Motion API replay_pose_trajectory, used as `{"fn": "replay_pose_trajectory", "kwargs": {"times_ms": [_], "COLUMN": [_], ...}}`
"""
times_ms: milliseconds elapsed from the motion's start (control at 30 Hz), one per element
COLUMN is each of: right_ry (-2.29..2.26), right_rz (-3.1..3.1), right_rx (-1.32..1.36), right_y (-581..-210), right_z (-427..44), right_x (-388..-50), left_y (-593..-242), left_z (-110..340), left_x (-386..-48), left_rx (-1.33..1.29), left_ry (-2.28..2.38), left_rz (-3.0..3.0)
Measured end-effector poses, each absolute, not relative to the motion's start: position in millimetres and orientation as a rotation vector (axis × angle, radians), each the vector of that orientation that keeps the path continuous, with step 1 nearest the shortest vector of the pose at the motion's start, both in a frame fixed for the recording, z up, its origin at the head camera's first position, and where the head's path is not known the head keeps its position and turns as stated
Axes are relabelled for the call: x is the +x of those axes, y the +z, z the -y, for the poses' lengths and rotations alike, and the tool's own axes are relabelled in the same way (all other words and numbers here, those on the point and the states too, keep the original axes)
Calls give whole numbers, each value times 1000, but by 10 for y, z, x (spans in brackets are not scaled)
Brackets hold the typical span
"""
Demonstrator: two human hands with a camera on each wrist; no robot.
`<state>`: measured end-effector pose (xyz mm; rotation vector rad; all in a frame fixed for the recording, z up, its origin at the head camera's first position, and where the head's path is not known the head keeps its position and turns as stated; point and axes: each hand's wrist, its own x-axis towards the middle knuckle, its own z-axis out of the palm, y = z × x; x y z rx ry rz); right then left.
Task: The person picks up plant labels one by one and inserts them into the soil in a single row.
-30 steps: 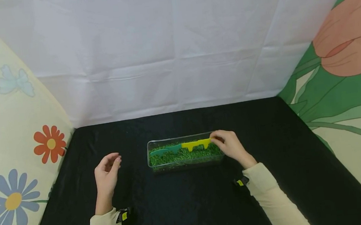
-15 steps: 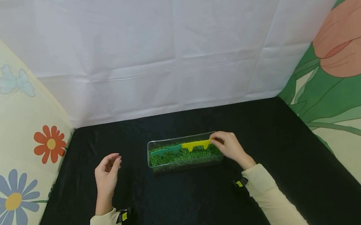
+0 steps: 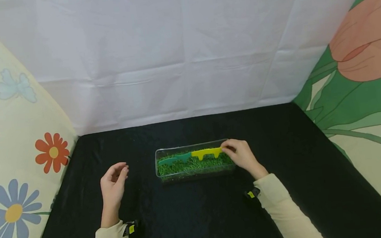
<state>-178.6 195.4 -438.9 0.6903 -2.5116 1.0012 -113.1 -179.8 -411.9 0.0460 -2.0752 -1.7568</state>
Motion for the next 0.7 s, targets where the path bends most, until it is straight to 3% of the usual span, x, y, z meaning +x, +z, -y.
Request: {"fn": "replay_pose_trajectory", "kwargs": {"times_ms": [700], "right_ry": [944], "right_rz": [2527], "right_rx": [613], "right_y": [-4380], "right_z": [-1965], "right_x": [-1740], "left_y": [-4107], "left_z": [1788], "left_x": [-1107], "left_rx": [68], "left_ry": [-1734], "left_rz": [2129]}}
